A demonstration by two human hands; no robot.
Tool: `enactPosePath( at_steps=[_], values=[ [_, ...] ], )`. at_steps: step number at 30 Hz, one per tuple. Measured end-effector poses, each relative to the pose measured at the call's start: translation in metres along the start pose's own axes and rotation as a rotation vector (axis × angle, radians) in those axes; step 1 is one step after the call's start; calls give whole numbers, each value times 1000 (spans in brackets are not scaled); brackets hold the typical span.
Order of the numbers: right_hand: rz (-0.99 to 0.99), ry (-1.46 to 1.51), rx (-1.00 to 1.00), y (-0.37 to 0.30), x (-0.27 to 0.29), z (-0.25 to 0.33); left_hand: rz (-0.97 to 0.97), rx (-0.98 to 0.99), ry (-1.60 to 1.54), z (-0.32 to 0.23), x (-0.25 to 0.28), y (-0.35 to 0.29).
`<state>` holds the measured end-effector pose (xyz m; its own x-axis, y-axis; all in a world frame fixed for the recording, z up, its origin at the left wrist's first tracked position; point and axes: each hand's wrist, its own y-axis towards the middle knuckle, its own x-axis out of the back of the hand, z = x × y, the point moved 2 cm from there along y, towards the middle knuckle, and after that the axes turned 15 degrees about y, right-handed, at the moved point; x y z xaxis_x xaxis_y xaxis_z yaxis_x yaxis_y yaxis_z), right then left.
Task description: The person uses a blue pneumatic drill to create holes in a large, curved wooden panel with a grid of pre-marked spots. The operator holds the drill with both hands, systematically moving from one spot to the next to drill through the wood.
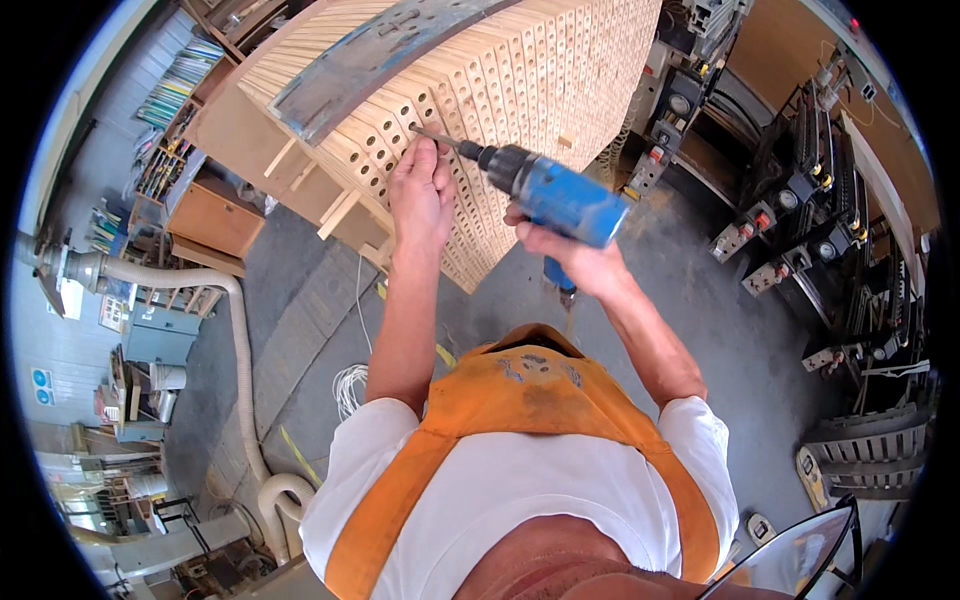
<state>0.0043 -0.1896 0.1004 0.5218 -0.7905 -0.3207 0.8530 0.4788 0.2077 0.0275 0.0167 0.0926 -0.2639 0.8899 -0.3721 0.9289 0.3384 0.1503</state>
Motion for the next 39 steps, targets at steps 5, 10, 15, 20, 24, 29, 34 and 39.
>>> enactPosePath(
  at_steps=[5, 10, 15, 20, 24, 29, 34, 39],
  values=[
    [-133, -71, -51, -22, 18, 8, 1, 32, 38, -5, -7, 2],
    [-51, 112, -103, -43, 59, -22, 154, 261, 83, 15, 10, -14],
    [-126, 236, -260, -62, 81, -55, 228, 426, 119, 46, 21, -27],
    [-62, 2, -160, -78, 85, -76, 256, 546, 277, 79, 32, -25],
    [-150, 272, -282, -82, 98, -112, 273, 545, 233, 82, 26, -26],
    [-151, -297, 40, -78, 72, -106, 105, 537, 291, 92, 15, -12],
    [-195, -162, -46, -52, 54, -118, 80, 475, 88, 85, 12, 11],
    [-225, 300, -180, -28, 58, -134, 112, 470, -90, 87, 17, 16]
  ],
)
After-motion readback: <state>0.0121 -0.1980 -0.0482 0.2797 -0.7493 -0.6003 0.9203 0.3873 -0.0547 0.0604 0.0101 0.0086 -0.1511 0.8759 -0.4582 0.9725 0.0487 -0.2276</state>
